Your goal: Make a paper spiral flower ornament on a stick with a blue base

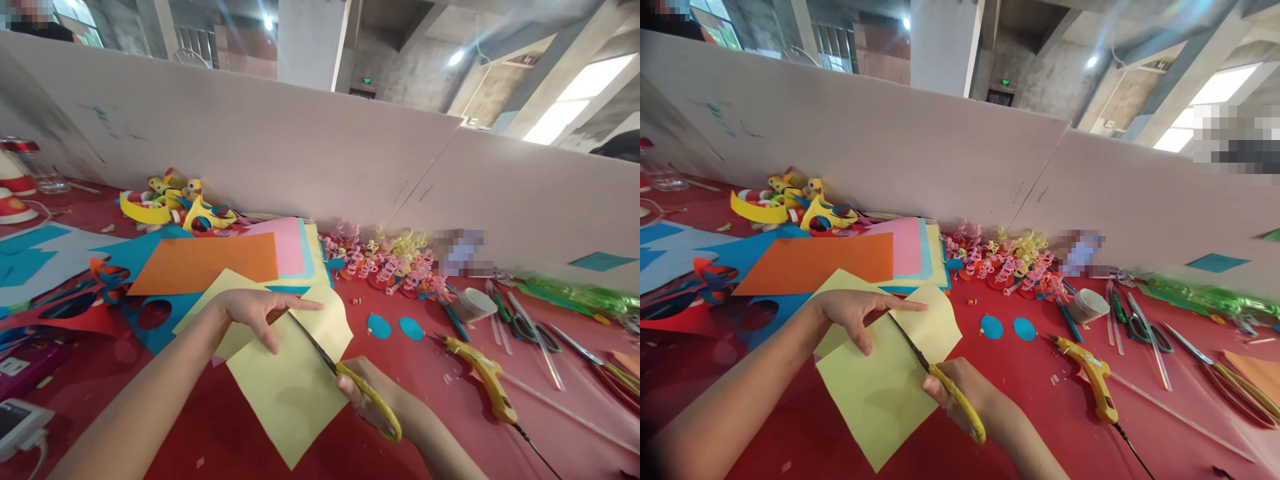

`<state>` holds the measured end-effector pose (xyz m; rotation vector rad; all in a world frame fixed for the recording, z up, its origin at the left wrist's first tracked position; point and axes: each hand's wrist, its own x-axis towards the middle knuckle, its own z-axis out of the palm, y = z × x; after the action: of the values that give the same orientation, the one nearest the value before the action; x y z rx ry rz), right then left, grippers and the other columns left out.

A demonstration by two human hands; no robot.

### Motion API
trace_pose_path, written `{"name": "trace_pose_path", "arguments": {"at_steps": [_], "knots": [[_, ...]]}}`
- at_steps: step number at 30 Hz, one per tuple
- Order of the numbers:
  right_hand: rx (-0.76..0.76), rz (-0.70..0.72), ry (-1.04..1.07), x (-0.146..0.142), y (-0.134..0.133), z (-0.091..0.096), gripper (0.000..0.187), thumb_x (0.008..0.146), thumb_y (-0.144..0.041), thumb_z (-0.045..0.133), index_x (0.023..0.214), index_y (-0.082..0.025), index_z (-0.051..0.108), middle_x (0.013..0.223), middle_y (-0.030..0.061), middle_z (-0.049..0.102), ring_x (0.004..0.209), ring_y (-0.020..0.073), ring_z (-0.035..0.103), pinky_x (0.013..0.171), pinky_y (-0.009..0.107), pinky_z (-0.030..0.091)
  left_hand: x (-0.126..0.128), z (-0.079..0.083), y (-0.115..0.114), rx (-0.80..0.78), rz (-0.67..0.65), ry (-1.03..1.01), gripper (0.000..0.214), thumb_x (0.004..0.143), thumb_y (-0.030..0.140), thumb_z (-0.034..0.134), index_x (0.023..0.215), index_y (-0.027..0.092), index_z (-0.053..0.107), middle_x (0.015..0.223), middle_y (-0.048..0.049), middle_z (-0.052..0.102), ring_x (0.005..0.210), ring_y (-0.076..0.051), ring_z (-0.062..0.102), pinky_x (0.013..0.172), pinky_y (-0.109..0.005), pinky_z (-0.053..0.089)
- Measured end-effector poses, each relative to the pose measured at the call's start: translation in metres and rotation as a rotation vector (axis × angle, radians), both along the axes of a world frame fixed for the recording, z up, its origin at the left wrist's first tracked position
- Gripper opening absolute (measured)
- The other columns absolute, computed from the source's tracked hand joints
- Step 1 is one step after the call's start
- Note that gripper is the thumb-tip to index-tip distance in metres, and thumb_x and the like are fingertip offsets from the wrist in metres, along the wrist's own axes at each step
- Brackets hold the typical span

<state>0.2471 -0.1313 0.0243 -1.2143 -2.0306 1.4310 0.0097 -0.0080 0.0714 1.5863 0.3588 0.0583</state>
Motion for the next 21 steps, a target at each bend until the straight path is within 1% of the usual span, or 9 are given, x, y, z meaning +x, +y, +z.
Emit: {"name": "trace_pose_path", "arguments": {"at_steps": [4, 6, 8, 11, 14, 16, 17, 19, 21], "knots": [[-0.028, -0.01, 0.017, 0.0, 0.001, -0.001, 0.061, 0.076, -0.078, 0.022, 0.057, -0.021, 0.029, 0.051, -0.0058, 0.025, 0.043, 0.0073, 0.027, 0.041, 0.023, 0.018, 0.001, -0.003, -0.001, 0.027, -0.019, 0.027, 0.088, 0.058, 0.019, 0.077, 0.136, 0.028, 0.037, 0.133, -0.0029, 0.051, 0.126, -0.029, 0.04, 0.101, -0.036, 0.033], [-0.013, 0.003, 0.023, 0.002, 0.002, 0.004, 0.061, 0.075, -0.079, 0.023, 0.057, -0.021, 0.031, 0.051, -0.0051, 0.029, 0.043, 0.0077, 0.03, 0.041, 0.024, 0.02, 0.001, -0.004, 0.0, 0.053, -0.021, 0.019, 0.087, 0.058, 0.021, 0.078, 0.135, 0.027, 0.039, 0.135, -0.0029, 0.05, 0.128, -0.029, 0.038, 0.102, -0.036, 0.032], [0.04, 0.024, 0.01, 0.006, 0.004, 0.016, 0.062, 0.072, -0.081, 0.025, 0.058, -0.021, 0.032, 0.052, -0.0042, 0.033, 0.045, 0.0083, 0.03, 0.042, 0.024, 0.021, -0.001, -0.006, 0.003, 0.097, -0.015, 0.003, 0.085, 0.057, 0.023, 0.079, 0.134, 0.026, 0.042, 0.135, -0.0038, 0.05, 0.129, -0.03, 0.035, 0.102, -0.036, 0.031], [0.131, 0.025, -0.066, 0.023, 0.006, 0.04, 0.062, 0.072, -0.08, 0.026, 0.062, -0.02, 0.036, 0.056, -0.003, 0.036, 0.049, 0.0096, 0.031, 0.044, 0.025, 0.022, -0.008, -0.01, 0.011, 0.188, 0.016, 0.001, 0.081, 0.058, 0.023, 0.078, 0.131, 0.025, 0.046, 0.136, -0.0044, 0.049, 0.13, -0.03, 0.033, 0.102, -0.034, 0.03], [0.122, -0.139, -0.281, 0.053, 0.008, 0.057, 0.051, 0.081, -0.068, 0.028, 0.066, -0.021, 0.04, 0.057, -0.0022, 0.041, 0.049, 0.0113, 0.036, 0.045, 0.025, 0.025, -0.022, -0.014, 0.019, 0.227, 0.091, 0.063, 0.076, 0.059, 0.023, 0.078, 0.129, 0.027, 0.049, 0.138, -0.0027, 0.047, 0.127, -0.031, 0.037, 0.098, -0.031, 0.035], [0.121, -0.27, -0.504, 0.078, 0.01, 0.057, 0.041, 0.081, -0.059, 0.041, 0.066, -0.021, 0.044, 0.057, -0.0027, 0.043, 0.05, 0.0119, 0.039, 0.046, 0.024, 0.026, -0.032, -0.016, 0.023, 0.176, 0.185, 0.114, 0.075, 0.059, 0.025, 0.077, 0.129, 0.025, 0.049, 0.131, -0.0037, 0.054, 0.116, -0.031, 0.05, 0.088, -0.028, 0.043], [0.116, -0.285, -0.605, 0.091, 0.011, 0.054, 0.037, 0.078, -0.055, 0.048, 0.066, -0.021, 0.046, 0.056, -0.0028, 0.043, 0.051, 0.0122, 0.04, 0.047, 0.024, 0.027, -0.036, -0.017, 0.024, 0.126, 0.226, 0.135, 0.076, 0.06, 0.026, 0.077, 0.13, 0.025, 0.048, 0.128, -0.0042, 0.057, 0.11, -0.031, 0.054, 0.084, -0.027, 0.046], [0.072, -0.208, -0.708, 0.114, 0.013, 0.045, 0.025, 0.07, -0.043, 0.06, 0.066, -0.02, 0.053, 0.059, -0.0022, 0.048, 0.055, 0.0125, 0.042, 0.049, 0.023, 0.029, -0.043, -0.017, 0.024, 0.015, 0.291, 0.139, 0.079, 0.063, 0.027, 0.074, 0.134, 0.027, 0.041, 0.129, -0.0042, 0.056, 0.11, -0.029, 0.055, 0.083, -0.028, 0.047], [-0.055, -0.138, -0.735, 0.132, 0.015, 0.035, 0.015, 0.066, -0.031, 0.061, 0.063, -0.018, 0.055, 0.059, -0.0026, 0.049, 0.054, 0.0115, 0.043, 0.049, 0.022, 0.029, -0.047, -0.018, 0.024, -0.068, 0.344, 0.106, 0.083, 0.065, 0.025, 0.073, 0.138, 0.033, 0.032, 0.134, -0.003, 0.051, 0.118, -0.027, 0.05, 0.088, -0.03, 0.045]]}}
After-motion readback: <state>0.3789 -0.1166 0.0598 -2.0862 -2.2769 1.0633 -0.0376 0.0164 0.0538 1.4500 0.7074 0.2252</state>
